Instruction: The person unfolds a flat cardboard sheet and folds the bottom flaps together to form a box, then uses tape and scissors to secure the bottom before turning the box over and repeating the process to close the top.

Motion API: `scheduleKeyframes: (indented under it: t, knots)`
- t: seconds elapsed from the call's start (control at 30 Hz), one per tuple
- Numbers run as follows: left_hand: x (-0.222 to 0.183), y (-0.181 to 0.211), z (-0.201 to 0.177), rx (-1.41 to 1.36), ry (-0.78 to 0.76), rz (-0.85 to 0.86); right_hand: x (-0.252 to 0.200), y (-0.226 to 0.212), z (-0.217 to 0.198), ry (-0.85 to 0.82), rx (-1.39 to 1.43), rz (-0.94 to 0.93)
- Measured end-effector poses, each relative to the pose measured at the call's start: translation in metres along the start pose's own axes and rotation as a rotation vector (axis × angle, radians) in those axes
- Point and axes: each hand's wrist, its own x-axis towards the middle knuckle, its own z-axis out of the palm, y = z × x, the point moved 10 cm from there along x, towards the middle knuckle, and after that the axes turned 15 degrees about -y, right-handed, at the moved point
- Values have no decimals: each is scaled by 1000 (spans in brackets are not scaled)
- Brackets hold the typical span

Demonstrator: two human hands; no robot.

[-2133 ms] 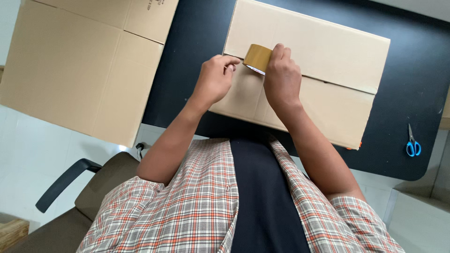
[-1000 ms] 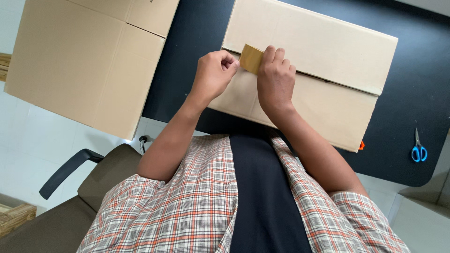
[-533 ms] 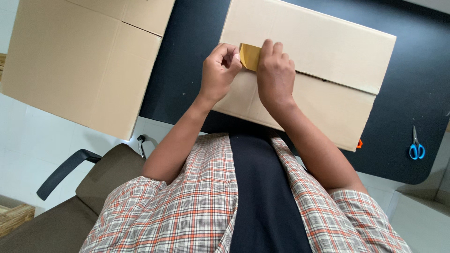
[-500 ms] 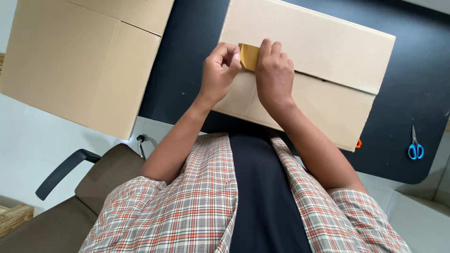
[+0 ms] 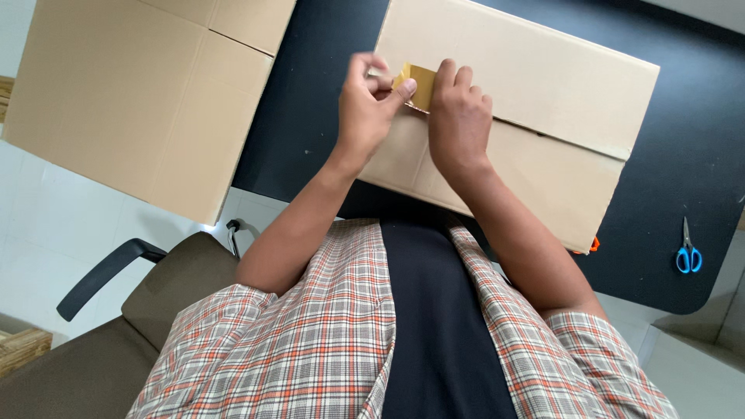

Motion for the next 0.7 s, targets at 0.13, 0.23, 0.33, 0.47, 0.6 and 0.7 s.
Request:
scheduleKeyframes:
  t: [0.13,0.23,0.33,0.47,0.6,0.7]
  knots:
    - [7,-4,-2,-207,-15,-192,0,14,-8,-145,408,-127]
    - [19,-23,-1,-262,-102,-366,-1,26,-11,-177,648,-118]
    - [39,-23,-8,-354,-115,-261,-3,37,-25,-114,753,-143]
    - [53,-3,-8,-238,-159,-153,6,45,-11,-159,704,-79]
    - [55,12,-5,-117,-146,11,3,45,6,-147,773,-36]
    - [45,36,-11,-57,-84,46,1,37,19,-215,837,47]
